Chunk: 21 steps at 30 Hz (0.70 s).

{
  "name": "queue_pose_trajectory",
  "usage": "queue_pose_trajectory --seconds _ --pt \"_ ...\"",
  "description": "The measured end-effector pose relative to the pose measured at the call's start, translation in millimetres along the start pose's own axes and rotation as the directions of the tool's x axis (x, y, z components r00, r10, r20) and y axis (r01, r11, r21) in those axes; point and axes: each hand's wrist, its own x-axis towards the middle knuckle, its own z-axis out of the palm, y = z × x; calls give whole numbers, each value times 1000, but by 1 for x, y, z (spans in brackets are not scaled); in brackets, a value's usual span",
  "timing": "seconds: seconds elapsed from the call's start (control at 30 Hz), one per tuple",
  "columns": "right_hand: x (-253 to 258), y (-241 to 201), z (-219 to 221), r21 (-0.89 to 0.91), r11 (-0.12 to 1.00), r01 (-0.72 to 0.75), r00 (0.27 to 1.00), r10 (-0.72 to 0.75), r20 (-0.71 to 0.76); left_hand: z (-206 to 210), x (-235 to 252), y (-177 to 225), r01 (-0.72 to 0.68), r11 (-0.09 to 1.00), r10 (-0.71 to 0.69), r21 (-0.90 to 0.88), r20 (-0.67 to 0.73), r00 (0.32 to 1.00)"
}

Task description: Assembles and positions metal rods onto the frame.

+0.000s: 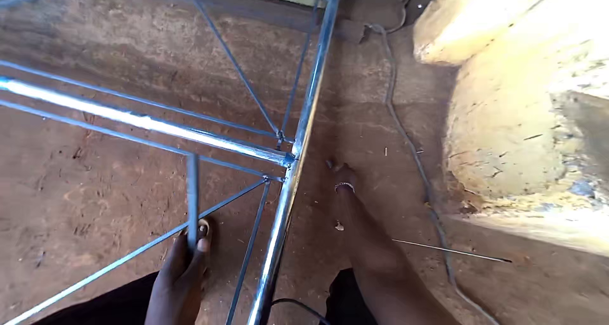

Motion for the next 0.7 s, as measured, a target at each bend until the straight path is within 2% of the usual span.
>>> queue_pose_trajectory --seconds 0.03,0.07,0.13,0.2,0.27,0.33,0.4,0.47,0.57,0.7 --pt "15 11 14 88 994 -73 979 54 198 1 10 -15 26 986 -28 165 6 1000" --pt "25 12 12 158 975 -158 923 90 373 3 19 -28 65 945 -78 320 30 996" --pt "20 1 -8 309 917 -253 880 86 466 11 33 -56 143 830 -213 540 68 975" --pt "0 -14 -32 445 856 -262 895 43 444 20 42 -86 204 770 -320 605 89 943" --pt "-13 -29 -52 533 812 -238 900 -21 435 30 49 -103 280 773 -417 569 123 900" --pt "-21 -47 -71 622 735 -269 905 -29 425 45 59 -111 331 823 -452 462 179 874" --pt "-32 -64 -88 716 627 -308 918 -2 397 64 69 -107 354 882 -433 311 237 870" --pt "-42 -78 -100 781 565 -267 939 -30 343 80 83 -102 336 928 -368 161 255 894" --pt "-61 -92 -106 808 565 -166 959 -100 267 94 106 -91 359 933 -343 -34 228 911" --pt "-88 -104 -75 822 565 -68 972 -149 183 103 131 -85 355 931 -318 -84 290 903"
